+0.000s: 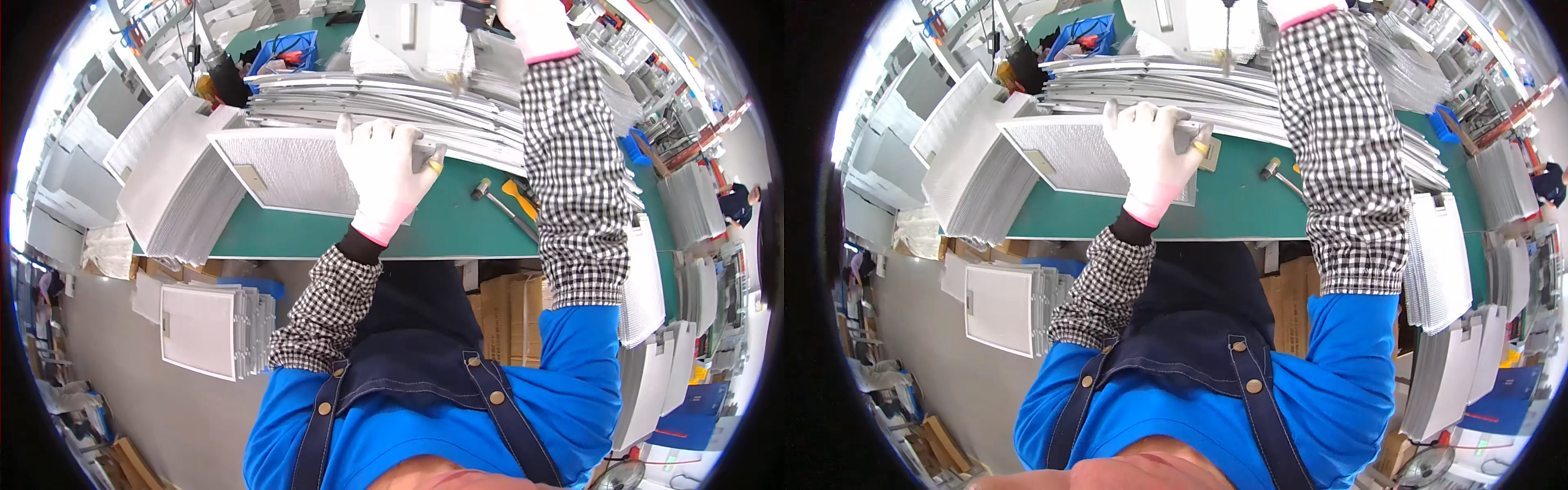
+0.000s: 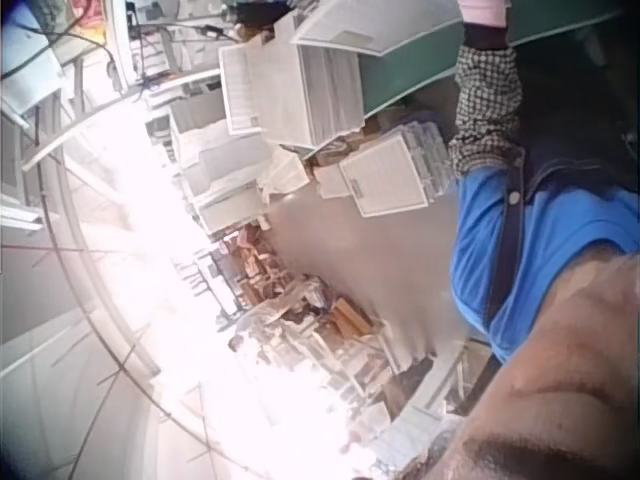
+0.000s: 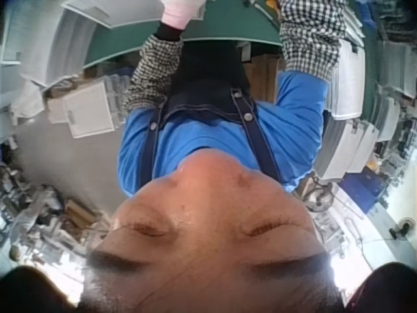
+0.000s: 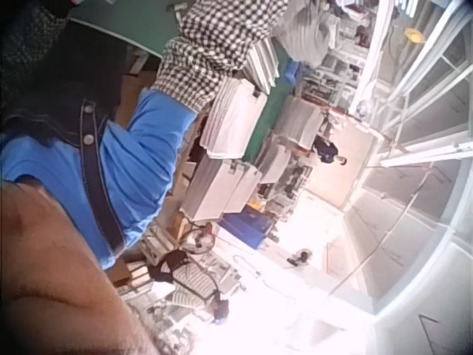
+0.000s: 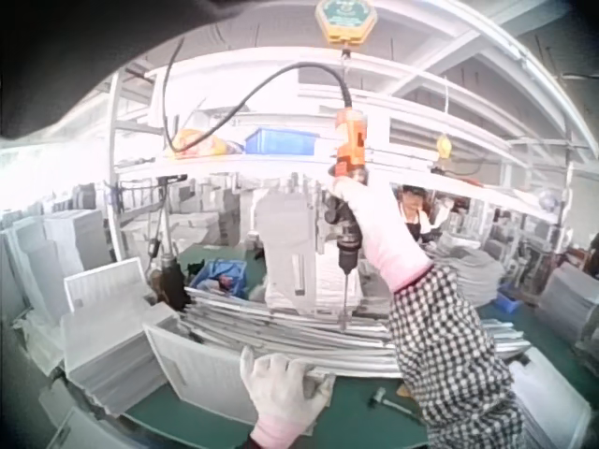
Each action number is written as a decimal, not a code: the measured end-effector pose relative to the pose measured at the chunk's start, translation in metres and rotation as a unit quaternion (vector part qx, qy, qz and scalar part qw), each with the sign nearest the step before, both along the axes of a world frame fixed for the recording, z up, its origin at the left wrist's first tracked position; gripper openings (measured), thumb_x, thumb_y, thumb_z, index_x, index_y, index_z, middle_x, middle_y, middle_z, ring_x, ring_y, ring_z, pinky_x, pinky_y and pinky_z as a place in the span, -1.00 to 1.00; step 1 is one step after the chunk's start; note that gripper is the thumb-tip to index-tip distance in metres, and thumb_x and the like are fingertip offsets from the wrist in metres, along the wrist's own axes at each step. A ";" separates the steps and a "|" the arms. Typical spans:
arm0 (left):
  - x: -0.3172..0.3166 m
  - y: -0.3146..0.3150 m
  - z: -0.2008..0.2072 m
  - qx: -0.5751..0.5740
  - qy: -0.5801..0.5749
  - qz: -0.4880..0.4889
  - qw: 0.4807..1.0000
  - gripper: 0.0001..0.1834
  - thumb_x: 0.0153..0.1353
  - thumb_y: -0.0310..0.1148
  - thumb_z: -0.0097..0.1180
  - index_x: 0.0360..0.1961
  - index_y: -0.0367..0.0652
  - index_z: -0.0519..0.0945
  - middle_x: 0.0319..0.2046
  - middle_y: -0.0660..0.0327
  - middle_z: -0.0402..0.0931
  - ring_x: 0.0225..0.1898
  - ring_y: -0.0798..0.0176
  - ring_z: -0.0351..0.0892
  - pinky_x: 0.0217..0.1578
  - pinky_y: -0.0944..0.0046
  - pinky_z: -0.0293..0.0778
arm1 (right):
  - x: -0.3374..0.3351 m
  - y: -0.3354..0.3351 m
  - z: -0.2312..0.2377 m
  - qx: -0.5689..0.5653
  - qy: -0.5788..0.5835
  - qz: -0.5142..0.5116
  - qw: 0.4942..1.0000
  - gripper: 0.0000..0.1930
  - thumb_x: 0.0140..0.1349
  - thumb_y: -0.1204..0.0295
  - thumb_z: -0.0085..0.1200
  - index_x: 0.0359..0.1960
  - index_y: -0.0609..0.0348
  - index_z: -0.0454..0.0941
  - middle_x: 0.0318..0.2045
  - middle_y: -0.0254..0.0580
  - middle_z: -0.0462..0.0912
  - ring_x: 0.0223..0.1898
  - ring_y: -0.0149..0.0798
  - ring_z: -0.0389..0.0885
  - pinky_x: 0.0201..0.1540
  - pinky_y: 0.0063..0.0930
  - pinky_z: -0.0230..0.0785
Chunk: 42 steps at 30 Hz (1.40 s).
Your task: The person assembles air filters by inserting mesh panels into white frames and securing them with a handheld tool. They repeatedly pick up mesh panels, align them with frames, and use a tool to fasten the components together on a green workbench.
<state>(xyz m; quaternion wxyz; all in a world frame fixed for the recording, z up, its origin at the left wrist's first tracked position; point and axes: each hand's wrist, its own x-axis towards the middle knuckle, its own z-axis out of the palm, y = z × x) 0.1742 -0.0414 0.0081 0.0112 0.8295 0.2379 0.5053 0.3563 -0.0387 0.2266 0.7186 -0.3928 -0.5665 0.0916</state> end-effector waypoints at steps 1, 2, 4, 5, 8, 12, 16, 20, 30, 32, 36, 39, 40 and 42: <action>0.005 -0.001 0.000 0.001 -0.010 -0.012 1.000 -0.63 -0.05 -0.06 0.42 -0.27 -0.01 0.67 -0.28 0.15 0.46 -0.05 0.00 0.43 0.33 -0.33 0.05 | -0.008 -0.018 0.004 -0.020 -0.010 -0.023 0.999 -0.85 0.28 0.38 0.17 -0.18 0.12 0.58 -0.42 -0.39 0.58 -0.46 -0.48 0.55 -0.44 -0.57 0.42; 0.010 -0.001 -0.001 0.002 -0.020 -0.022 1.000 -0.64 -0.04 -0.06 0.41 -0.27 -0.01 0.69 -0.29 0.15 0.46 -0.06 0.00 0.43 0.33 -0.31 0.05 | -0.013 -0.030 0.007 -0.041 -0.019 -0.045 0.998 -0.84 0.29 0.35 0.16 -0.18 0.11 0.58 -0.42 -0.40 0.57 -0.45 -0.50 0.54 -0.42 -0.59 0.41; 0.015 -0.003 0.000 0.009 -0.033 -0.030 0.999 -0.66 -0.03 -0.06 0.40 -0.28 0.02 0.71 -0.30 0.15 0.47 -0.07 0.00 0.43 0.34 -0.27 0.05 | -0.027 -0.038 0.006 0.032 -0.042 -0.019 0.998 -0.80 0.34 0.29 0.11 -0.15 0.13 0.60 -0.38 -0.44 0.58 -0.40 -0.55 0.51 -0.34 -0.64 0.36; 0.015 -0.006 0.002 0.012 -0.040 -0.032 0.999 -0.68 -0.03 -0.06 0.39 -0.28 0.04 0.73 -0.30 0.16 0.48 -0.06 0.00 0.43 0.34 -0.26 0.04 | -0.036 -0.047 0.006 0.016 -0.017 0.006 1.000 -0.79 0.35 0.29 0.10 -0.14 0.14 0.60 -0.37 -0.45 0.58 -0.39 -0.56 0.51 -0.32 -0.64 0.35; 0.013 -0.003 0.000 0.022 -0.058 -0.027 0.998 -0.71 -0.03 -0.06 0.38 -0.28 0.12 0.77 -0.27 0.17 0.51 -0.05 0.00 0.42 0.33 -0.25 0.06 | -0.048 -0.050 0.004 0.074 -0.208 -0.094 0.971 -0.71 0.42 0.27 0.01 -0.06 0.25 0.60 -0.34 -0.39 0.58 -0.34 -0.52 0.50 -0.25 -0.63 0.34; 0.014 -0.005 -0.002 0.029 -0.068 -0.053 0.996 -0.72 -0.03 -0.06 0.38 -0.26 0.18 0.78 -0.18 0.18 0.55 -0.03 0.00 0.42 0.32 -0.26 0.08 | -0.052 -0.056 -0.001 0.083 -0.291 -0.171 0.938 -0.69 0.45 0.28 -0.02 -0.02 0.28 0.59 -0.34 -0.33 0.57 -0.28 -0.47 0.51 -0.18 -0.61 0.34; 0.012 -0.003 -0.004 0.030 -0.070 -0.042 0.996 -0.72 -0.04 -0.06 0.38 -0.26 0.20 0.78 -0.15 0.20 0.56 -0.02 -0.02 0.42 0.31 -0.27 0.10 | -0.064 -0.058 -0.001 0.013 -0.218 -0.138 0.966 -0.70 0.46 0.29 -0.03 -0.02 0.27 0.60 -0.34 -0.31 0.57 -0.27 -0.45 0.50 -0.15 -0.60 0.34; 0.012 0.001 -0.010 0.026 -0.071 -0.039 0.996 -0.67 -0.04 -0.07 0.40 -0.20 0.19 0.74 -0.17 0.21 0.56 -0.02 -0.02 0.42 0.30 -0.27 0.10 | -0.053 -0.044 -0.006 0.070 -0.213 -0.101 0.969 -0.69 0.40 0.27 0.06 -0.05 0.31 0.58 -0.33 -0.31 0.57 -0.28 -0.45 0.51 -0.18 -0.59 0.35; 0.015 0.001 -0.018 -0.035 -0.058 -0.077 0.995 -0.80 -0.13 -0.14 0.42 -0.44 0.18 0.70 -0.42 0.27 0.39 -0.21 0.08 0.39 0.26 -0.26 0.13 | -0.045 -0.036 -0.061 0.002 -0.150 0.012 0.989 -0.70 0.32 0.31 0.14 -0.06 0.30 0.56 -0.24 -0.26 0.62 -0.18 -0.39 0.56 -0.10 -0.49 0.42; 0.011 0.000 -0.012 -0.023 -0.105 -0.100 0.989 -0.83 -0.20 -0.16 0.41 -0.51 0.19 0.69 -0.45 0.29 0.37 -0.22 0.09 0.38 0.27 -0.24 0.12 | -0.043 -0.038 -0.068 -0.005 -0.155 0.009 0.988 -0.70 0.32 0.32 0.14 -0.06 0.30 0.56 -0.23 -0.24 0.63 -0.17 -0.38 0.56 -0.09 -0.47 0.42; 0.002 -0.007 -0.001 0.003 -0.090 -0.077 0.993 -0.79 -0.26 -0.19 0.41 -0.49 0.19 0.68 -0.43 0.29 0.37 -0.21 0.08 0.37 0.27 -0.25 0.11 | -0.041 -0.041 -0.076 -0.014 -0.169 0.007 0.986 -0.70 0.30 0.34 0.14 -0.05 0.30 0.56 -0.21 -0.22 0.63 -0.15 -0.35 0.57 -0.08 -0.44 0.43; 0.003 -0.007 -0.006 0.016 -0.077 -0.064 0.995 -0.78 -0.25 -0.17 0.40 -0.48 0.18 0.67 -0.42 0.29 0.37 -0.20 0.08 0.37 0.27 -0.25 0.11 | -0.041 -0.039 -0.071 -0.006 -0.194 0.001 0.981 -0.70 0.29 0.35 0.14 -0.05 0.30 0.56 -0.20 -0.20 0.64 -0.14 -0.33 0.58 -0.07 -0.41 0.43; 0.005 -0.005 -0.007 0.023 -0.082 -0.059 0.995 -0.78 -0.24 -0.16 0.40 -0.47 0.18 0.67 -0.41 0.29 0.38 -0.20 0.08 0.37 0.27 -0.24 0.11 | -0.041 -0.037 -0.067 -0.001 -0.207 -0.002 0.978 -0.70 0.28 0.35 0.14 -0.05 0.30 0.56 -0.20 -0.19 0.64 -0.13 -0.32 0.58 -0.07 -0.41 0.43; 0.012 -0.001 -0.015 0.004 -0.091 -0.063 0.994 -0.77 -0.20 -0.13 0.41 -0.46 0.18 0.67 -0.40 0.28 0.38 -0.20 0.07 0.38 0.26 -0.24 0.11 | -0.041 -0.033 -0.056 0.014 -0.238 -0.013 0.971 -0.70 0.27 0.36 0.14 -0.05 0.30 0.56 -0.19 -0.18 0.64 -0.12 -0.31 0.58 -0.06 -0.39 0.44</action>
